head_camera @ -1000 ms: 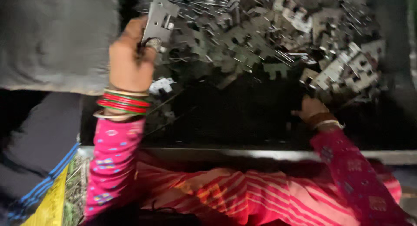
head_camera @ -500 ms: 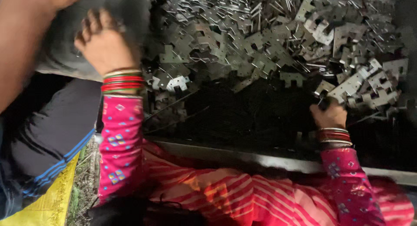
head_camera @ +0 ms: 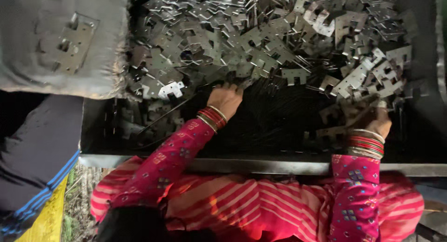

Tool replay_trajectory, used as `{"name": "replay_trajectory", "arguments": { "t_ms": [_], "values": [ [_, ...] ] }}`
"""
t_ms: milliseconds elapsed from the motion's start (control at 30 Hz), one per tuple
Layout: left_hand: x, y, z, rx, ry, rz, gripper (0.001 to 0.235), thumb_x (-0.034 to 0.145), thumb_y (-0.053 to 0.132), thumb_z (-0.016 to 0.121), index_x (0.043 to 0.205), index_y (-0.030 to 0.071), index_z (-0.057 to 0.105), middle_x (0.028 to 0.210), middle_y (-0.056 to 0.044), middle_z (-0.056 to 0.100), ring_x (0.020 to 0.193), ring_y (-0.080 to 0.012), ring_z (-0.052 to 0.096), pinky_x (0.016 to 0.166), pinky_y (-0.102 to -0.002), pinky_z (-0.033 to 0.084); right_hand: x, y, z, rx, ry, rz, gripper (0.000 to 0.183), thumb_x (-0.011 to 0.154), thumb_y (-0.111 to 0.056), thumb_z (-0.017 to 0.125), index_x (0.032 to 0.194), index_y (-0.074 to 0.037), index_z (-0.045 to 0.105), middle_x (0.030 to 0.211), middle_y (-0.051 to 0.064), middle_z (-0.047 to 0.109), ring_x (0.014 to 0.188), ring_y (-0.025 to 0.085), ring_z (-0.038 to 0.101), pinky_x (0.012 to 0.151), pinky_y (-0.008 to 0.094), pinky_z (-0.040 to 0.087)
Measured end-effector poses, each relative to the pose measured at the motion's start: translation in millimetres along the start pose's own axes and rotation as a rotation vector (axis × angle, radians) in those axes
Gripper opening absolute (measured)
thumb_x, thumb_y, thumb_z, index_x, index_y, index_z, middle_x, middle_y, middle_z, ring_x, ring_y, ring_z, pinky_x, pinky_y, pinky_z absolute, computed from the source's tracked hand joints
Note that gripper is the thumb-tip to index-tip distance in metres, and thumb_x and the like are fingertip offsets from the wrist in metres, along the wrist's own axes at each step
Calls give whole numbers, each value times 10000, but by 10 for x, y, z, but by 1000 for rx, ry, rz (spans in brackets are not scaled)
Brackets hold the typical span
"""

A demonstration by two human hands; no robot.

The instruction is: The person uses their hands to sort through and organize metal hinges and long metal rods in a large bin.

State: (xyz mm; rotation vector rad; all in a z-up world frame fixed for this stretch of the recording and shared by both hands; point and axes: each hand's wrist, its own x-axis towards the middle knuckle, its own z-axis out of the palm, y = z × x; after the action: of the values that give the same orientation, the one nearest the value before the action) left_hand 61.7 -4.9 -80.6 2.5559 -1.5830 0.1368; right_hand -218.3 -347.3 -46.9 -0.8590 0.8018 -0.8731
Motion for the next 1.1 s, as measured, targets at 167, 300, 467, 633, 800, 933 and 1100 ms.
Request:
{"name": "replay_trajectory", "arguments": {
  "t_ms": [167,300,467,633,800,933,1100],
  "values": [
    [303,55,423,94,296,45,370,773,254,654,1095,76,700,927,-73,701,916,-268,681,802,-450,544,-216,-114,206,315,-360,203,456,964,-482,646,1125,-56,649,1100,160,683,1003,316,648,796,441,546],
    [323,65,528,209,311,51,360,866,159,719,1196,20,688,903,-112,715,857,-272,684,731,-413,538,-94,305,549,-787,-532,-56,328,1001,-358,549,1172,-108,674,1087,101,720,926,263,683,756,423,557],
    [113,-116,107,-261,105,-204,238,804,114,701,1035,57,720,805,-177,722,768,-380,700,680,-496,553,-617,1286,837,-914,-691,-228,292,970,-316,666,987,-32,732,901,134,763,834,305,723,728,460,577],
    [-147,-435,-265,-857,284,-151,273,828,105,693,1075,3,748,951,-204,778,877,-300,764,795,-392,594,-1086,1482,1277,-1968,-955,-318,214,870,-297,697,942,-107,766,1033,171,735,921,383,720,768,517,572],
    [-440,-386,-811,-2002,-99,-571,446,865,104,613,1289,-31,585,1056,-152,713,878,-285,729,717,-443,637,-1098,1164,1393,-1893,-935,-335,352,773,-363,782,982,-84,737,998,173,722,915,383,704,785,540,545],
    [-369,-351,-1026,-2035,-158,-470,526,874,105,580,1361,-85,517,1109,-228,729,904,-317,736,733,-446,621,-844,860,1095,-1307,-730,-682,295,892,-286,766,1042,-39,712,995,165,723,902,355,710,809,456,582],
    [-299,-297,-1060,-2150,-124,-321,585,877,110,565,1436,-46,490,1167,-213,717,950,-301,733,767,-430,627,-670,427,802,-532,-435,-222,381,955,-259,741,1278,-66,681,1059,59,722,954,219,672,935,455,528]
  ]
}}
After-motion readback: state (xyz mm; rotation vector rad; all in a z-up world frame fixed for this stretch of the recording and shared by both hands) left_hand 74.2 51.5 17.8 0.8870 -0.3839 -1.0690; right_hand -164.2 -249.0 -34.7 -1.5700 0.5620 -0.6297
